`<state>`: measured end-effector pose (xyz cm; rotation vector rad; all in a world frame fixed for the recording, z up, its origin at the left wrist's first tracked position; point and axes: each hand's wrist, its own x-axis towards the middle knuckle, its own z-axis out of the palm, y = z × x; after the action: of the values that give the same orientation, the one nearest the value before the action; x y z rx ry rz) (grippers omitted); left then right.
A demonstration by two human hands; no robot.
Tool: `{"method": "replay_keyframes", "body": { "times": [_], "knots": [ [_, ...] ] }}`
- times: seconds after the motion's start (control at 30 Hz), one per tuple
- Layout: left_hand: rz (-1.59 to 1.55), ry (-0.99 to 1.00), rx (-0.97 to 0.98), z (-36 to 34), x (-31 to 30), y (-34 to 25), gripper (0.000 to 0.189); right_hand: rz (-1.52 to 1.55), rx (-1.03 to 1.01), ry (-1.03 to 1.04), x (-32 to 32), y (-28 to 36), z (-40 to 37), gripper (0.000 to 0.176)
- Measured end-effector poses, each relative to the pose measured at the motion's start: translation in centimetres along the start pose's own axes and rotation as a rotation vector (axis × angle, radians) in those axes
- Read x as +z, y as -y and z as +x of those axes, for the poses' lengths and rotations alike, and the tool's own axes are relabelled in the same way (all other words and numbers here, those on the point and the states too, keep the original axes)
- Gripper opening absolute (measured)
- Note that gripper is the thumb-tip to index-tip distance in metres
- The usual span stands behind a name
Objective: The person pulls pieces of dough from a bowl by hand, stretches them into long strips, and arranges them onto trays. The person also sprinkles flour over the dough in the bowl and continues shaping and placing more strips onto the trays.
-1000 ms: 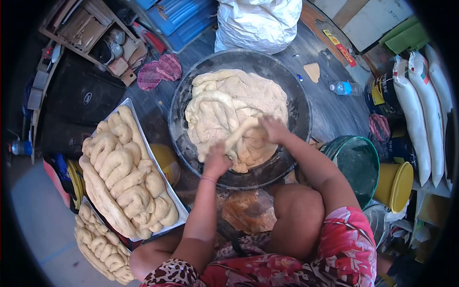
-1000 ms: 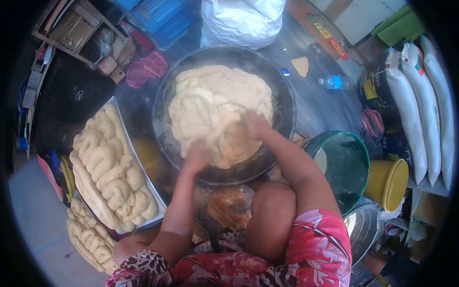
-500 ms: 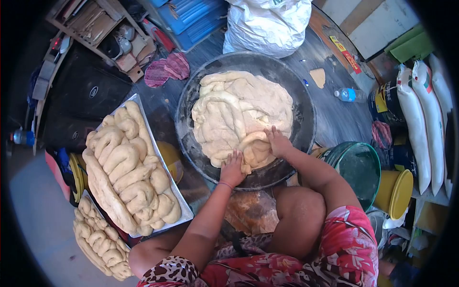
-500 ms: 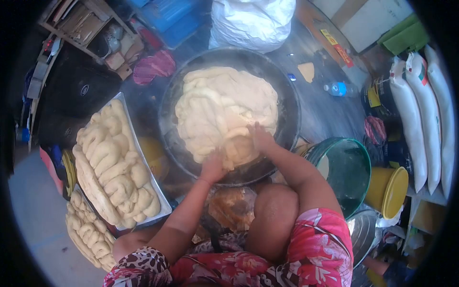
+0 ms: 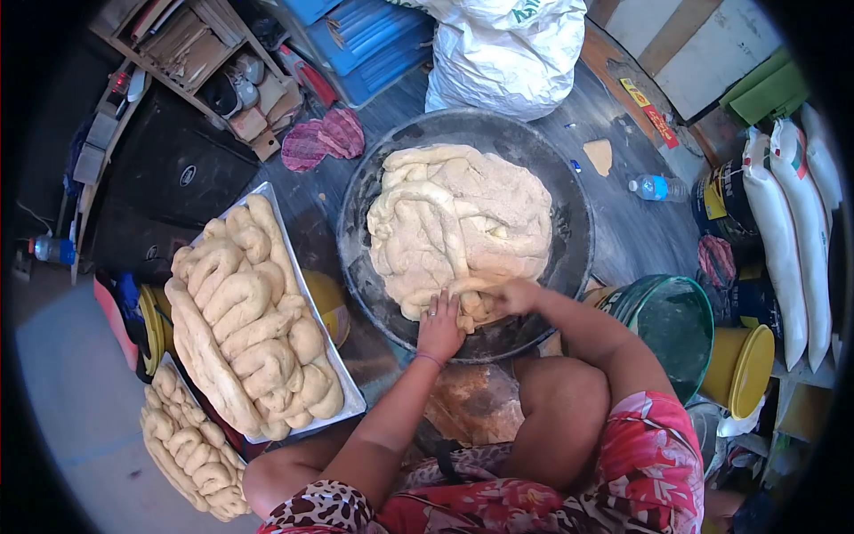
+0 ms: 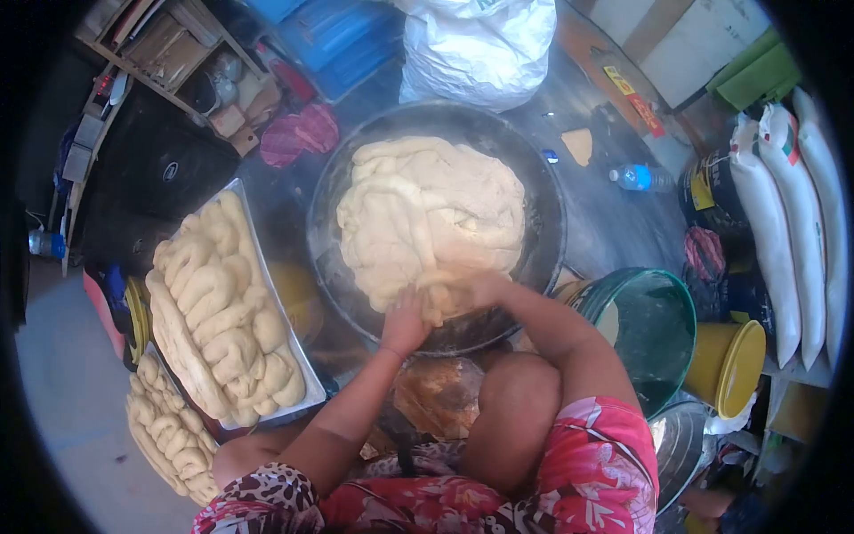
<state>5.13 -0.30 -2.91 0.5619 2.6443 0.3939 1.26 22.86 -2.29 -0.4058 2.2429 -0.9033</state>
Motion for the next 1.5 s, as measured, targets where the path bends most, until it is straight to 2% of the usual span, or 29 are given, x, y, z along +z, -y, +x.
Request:
{"method": "replay_keyframes", "body": {
  "times": [0.03,0.07,0.13,0.17,0.2,0.27,0.4,0.47,0.5,0.53,0.6,0.63,0.7,0.73,0.8,0.83,0.9,0.93,1.0,1.03,1.07,1.13,1.2,1.27,1.3,1.4,1.43,1.47,1.5],
  "knots": [
    [0.004,0.006,-0.009,0.0,0.0,-0.1,0.074,0.243,0.021,0.227,-0.5,2.9,-0.9,0.018],
    [0.007,0.012,-0.021,-0.1,0.0,-0.2,0.073,0.244,0.024,0.234,0.4,1.2,-0.3,0.018],
    [0.003,0.024,-0.02,-0.3,-0.6,-0.4,0.073,-0.036,0.012,-0.084,3.7,-5.1,2.1,0.021],
    [0.0,0.024,-0.016,-0.2,-0.8,-0.4,0.073,0.001,0.056,-0.117,3.3,-7.8,3.3,0.028],
    [-0.002,0.021,-0.018,-0.2,-0.8,-0.3,0.073,-0.003,0.054,-0.115,2.3,-6.7,3.0,0.028],
    [0.007,-0.002,-0.014,-0.1,-0.4,-0.4,0.073,-0.277,0.145,-0.313,-0.4,-3.7,1.5,0.049],
    [0.0,-0.025,-0.023,-0.2,0.0,0.0,0.073,-0.431,0.231,-0.456,0.7,-4.1,1.3,0.058],
    [-0.037,-0.015,-0.001,-0.3,-0.1,0.0,0.071,-0.315,0.229,-0.368,1.2,-5.4,1.0,0.063],
    [-0.035,-0.035,-0.015,-0.2,-0.1,0.1,0.071,-0.322,0.23,-0.387,1.0,-5.1,1.3,0.055],
    [-0.046,-0.048,0.002,-0.2,0.0,0.1,0.073,-0.336,0.207,-0.386,0.4,-5.0,1.5,0.055],
    [-0.056,-0.09,0.002,-0.8,0.0,0.2,0.076,0.021,0.245,-0.373,-1.3,-4.1,1.7,0.042],
    [-0.172,-0.179,0.045,-1.0,-0.3,0.2,0.08,-0.004,0.213,-0.378,-2.4,-3.3,1.7,0.042],
    [-0.354,-0.351,0.075,-1.5,-1.7,-0.8,0.092,0.488,0.301,-0.072,-4.7,-0.7,1.5,0.034],
    [-0.346,-0.41,0.058,-1.6,-3.9,-1.8,0.092,0.513,0.013,-0.068,-5.6,1.8,0.8,0.035],
    [-0.434,-0.59,0.156,-3.0,-9.2,-4.7,0.096,0.394,-0.213,0.023,-8.4,9.4,-1.3,0.035],
    [-0.42,-0.641,0.141,-3.8,-11.8,-6.1,0.096,0.356,-0.251,0.036,-10.0,13.6,-3.0,0.035],
    [-1.074,-0.516,0.143,-4.9,-17.4,-8.5,0.079,0.364,-0.205,0.021,-12.9,21.1,-7.2,0.03],
    [-1.066,-0.555,0.148,-5.5,-20.3,-9.2,0.079,0.305,-0.25,-0.173,-14.1,23.2,-8.6,0.027],
    [-1.115,-0.502,0.149,-7.2,-26.1,-10.3,0.051,0.419,-0.575,-0.607,-16.1,25.0,-10.0,0.028],
    [-1.176,-0.534,0.202,-9.0,-29.5,-11.6,0.042,0.665,-0.59,-0.602,-16.9,28.1,-12.7,0.038],
    [-1.24,-0.564,0.258,-10.6,-32.7,-12.9,0.033,0.729,-0.828,-0.628,-16.5,30.9,-14.1,0.043],
    [-1.39,-0.688,0.536,-11.7,-37.3,-14.6,0.035,0.904,-0.837,-0.49,-15.1,31.4,-12.6,0.045],
    [-1.41,-0.683,0.578,-15.5,-43.7,-16.4,0.036,0.693,-0.633,-0.572,-11.4,32.7,-11.3,0.043],
    [-1.33,-0.836,0.669,-18.8,-49.4,-16.9,0.03,0.481,-0.557,-0.606,-6.9,32.4,-9.4,0.034],
    [-1.284,-0.913,0.711,-20.6,-52.1,-16.6,0.027,0.34,-0.463,-0.525,-5.1,32.1,-8.9,0.031],
    [-1.285,-1.053,0.757,-25.1,-58.6,-13.2,0.023,-0.031,-0.302,-0.337,0.0,24.8,-4.9,0.028],
    [-1.378,-1.13,0.817,-26.0,-60.3,-11.6,0.023,-0.126,-0.217,-0.209,0.8,22.5,-3.9,0.037],
    [-1.363,-1.286,0.607,-28.9,-61.1,-11.5,0.017,-0.22,-0.134,-0.082,1.4,20.6,-3.2,0.046],
    [-1.583,-1.122,0.843,-30.5,-61.5,-8.9,0.021,-0.218,-0.139,-0.082,2.1,18.8,-2.6,0.046]
  ]
}}
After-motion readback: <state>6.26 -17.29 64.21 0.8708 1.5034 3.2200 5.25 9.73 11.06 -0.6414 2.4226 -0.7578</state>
